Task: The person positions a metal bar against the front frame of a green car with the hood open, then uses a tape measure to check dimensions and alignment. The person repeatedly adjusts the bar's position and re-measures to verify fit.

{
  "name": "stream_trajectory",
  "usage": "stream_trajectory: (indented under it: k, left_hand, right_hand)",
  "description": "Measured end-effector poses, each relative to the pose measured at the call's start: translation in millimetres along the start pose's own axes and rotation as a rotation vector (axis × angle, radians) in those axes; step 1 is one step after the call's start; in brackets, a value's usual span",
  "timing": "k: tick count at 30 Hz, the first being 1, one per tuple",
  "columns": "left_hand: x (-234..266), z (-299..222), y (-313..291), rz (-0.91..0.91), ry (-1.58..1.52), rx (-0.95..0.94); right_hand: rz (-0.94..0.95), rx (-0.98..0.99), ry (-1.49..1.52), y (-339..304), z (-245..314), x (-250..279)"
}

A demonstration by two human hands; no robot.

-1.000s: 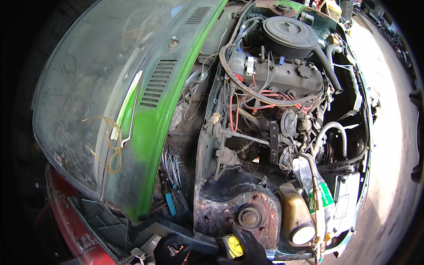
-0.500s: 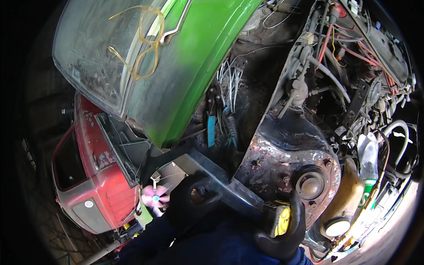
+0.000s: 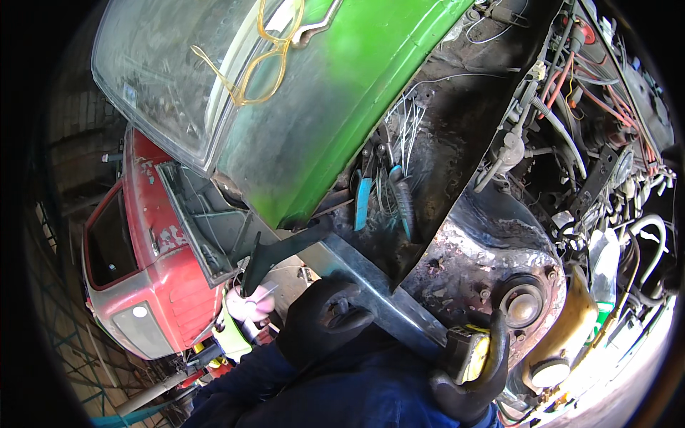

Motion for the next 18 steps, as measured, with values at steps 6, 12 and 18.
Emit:
stream_trajectory:
  k: [6,12,18]
  left_hand:
    - [0,-1,1,-0.020,0.050,-0.028]
    - [1,-2,3,0.026,0.091,-0.008]
    - [3,-7,4,0.058,0.121,0.039]
  right_hand:
    - [0.007,0.035,-0.001,-1,-4,-4]
    - [0.003,0.146,0.043,2,-8,-7]
    - [-0.003,0.151,0.119,8,-3,-3]
Point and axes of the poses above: each hand's wrist, its own y-axis towards the middle knuckle, its own x-axis out of the back of the hand, z = x × y, the point moved 1 cm from there along y, towards the middle knuckle, and after that the axes turned 4 degrees about y, right-handed, at the moved point
